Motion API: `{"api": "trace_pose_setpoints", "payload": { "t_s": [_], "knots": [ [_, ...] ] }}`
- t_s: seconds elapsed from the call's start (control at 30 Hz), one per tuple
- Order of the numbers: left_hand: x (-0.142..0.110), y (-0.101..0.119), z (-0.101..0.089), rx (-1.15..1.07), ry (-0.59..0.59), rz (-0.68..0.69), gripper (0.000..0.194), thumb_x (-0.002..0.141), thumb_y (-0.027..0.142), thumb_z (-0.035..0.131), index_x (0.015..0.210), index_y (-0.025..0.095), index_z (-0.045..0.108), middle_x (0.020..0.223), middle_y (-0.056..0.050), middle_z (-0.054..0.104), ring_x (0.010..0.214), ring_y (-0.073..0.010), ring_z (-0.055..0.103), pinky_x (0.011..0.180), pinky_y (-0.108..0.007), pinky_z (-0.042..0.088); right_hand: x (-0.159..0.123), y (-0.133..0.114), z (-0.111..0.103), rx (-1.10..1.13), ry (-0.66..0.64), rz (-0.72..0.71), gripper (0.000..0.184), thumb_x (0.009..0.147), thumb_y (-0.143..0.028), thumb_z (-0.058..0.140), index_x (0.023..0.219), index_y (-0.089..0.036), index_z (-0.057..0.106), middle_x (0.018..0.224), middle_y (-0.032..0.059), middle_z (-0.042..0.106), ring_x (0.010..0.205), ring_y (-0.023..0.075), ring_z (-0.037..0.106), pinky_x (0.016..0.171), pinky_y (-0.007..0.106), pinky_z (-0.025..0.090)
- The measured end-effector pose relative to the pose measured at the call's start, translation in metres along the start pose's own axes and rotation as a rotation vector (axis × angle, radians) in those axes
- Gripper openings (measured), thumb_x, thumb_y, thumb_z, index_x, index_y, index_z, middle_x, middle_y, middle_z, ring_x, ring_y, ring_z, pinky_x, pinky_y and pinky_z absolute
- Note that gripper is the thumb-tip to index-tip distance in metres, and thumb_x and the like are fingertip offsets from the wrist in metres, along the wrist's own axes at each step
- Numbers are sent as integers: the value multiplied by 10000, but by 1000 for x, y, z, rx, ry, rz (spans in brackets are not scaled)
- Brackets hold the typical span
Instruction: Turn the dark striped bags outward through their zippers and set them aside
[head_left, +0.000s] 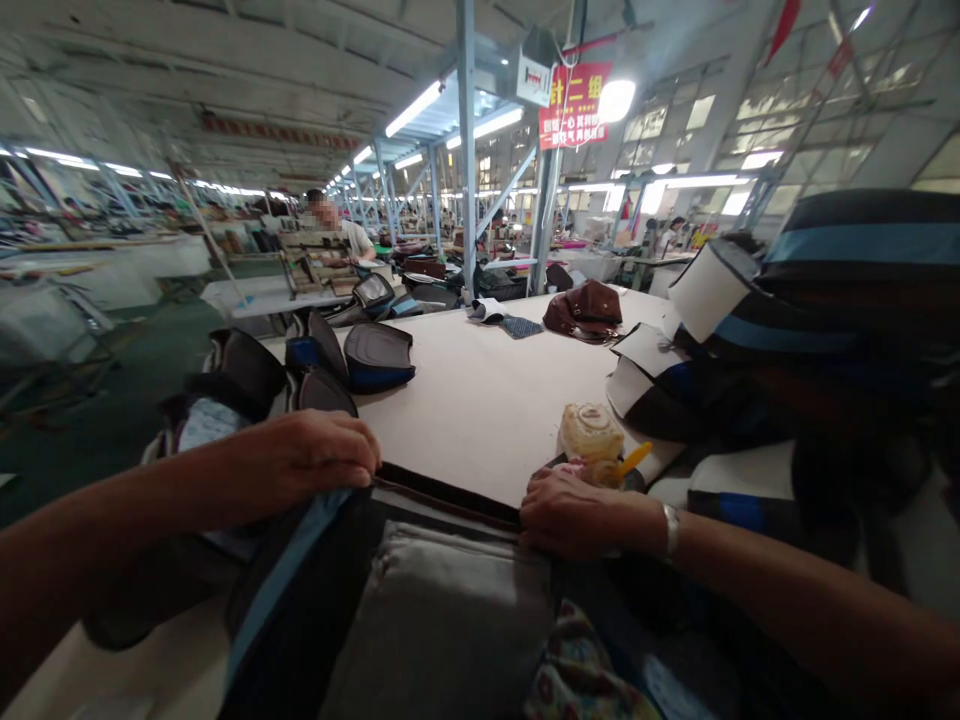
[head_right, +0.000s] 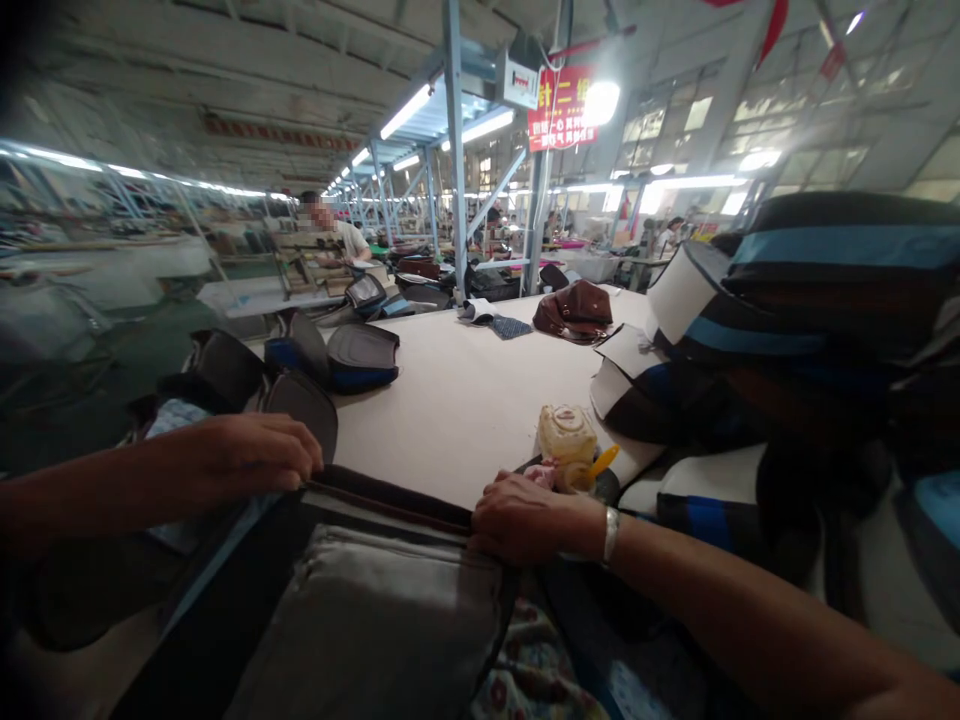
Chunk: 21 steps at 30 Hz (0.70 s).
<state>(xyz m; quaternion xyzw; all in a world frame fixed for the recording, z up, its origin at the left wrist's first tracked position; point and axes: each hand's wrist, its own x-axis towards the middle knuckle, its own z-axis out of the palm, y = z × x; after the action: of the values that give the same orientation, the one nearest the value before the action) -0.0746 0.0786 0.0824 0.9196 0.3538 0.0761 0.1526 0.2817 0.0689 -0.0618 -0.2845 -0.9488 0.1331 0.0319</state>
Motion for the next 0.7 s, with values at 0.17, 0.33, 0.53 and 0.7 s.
{"api": "trace_pose_setpoints", "payload": {
  "t_s": [0.17, 0.33, 0.53, 0.7],
  "knots": [
    [13, 41, 42, 60, 312, -100, 329, 1013, 394, 472, 1193, 214, 680, 1240, -65, 689, 1169, -258, 623, 1041, -367, 425, -2, -38, 0, -1, 89, 14, 323, 966, -359, 528, 708, -168, 561, 716, 42, 628, 730, 158, 519, 802, 319, 389],
    [39, 74, 136, -226, 71, -28, 358, 997, 495, 511, 1139, 207, 669, 1068, -60, 724, 944, -238, 671, 792, -308, 476, 11, -61, -27, 93, -2, 126, 373, 963, -388, 537, 669, -161, 567, 560, -41, 425, 546, 96, 332, 584, 278, 278],
    [43, 52, 136, -345, 318, -181, 446, 1015, 467, 423, 735, 174, 611, 714, -35, 643, 714, -182, 582, 661, -277, 383, 0, -40, -63, 676, -64, 116, 433, 1029, -513, 451, 995, -154, 690, 796, -5, 598, 704, 104, 502, 635, 232, 396],
    [36, 37, 114, -500, 332, -185, 565, 1036, 528, 304, 680, 165, 551, 632, -5, 542, 624, -147, 499, 607, -257, 368, -13, -43, -55, 721, 173, -64, 351, 884, -452, 728, 1073, -158, 693, 942, 34, 668, 875, 149, 602, 800, 273, 452]
  ]
}}
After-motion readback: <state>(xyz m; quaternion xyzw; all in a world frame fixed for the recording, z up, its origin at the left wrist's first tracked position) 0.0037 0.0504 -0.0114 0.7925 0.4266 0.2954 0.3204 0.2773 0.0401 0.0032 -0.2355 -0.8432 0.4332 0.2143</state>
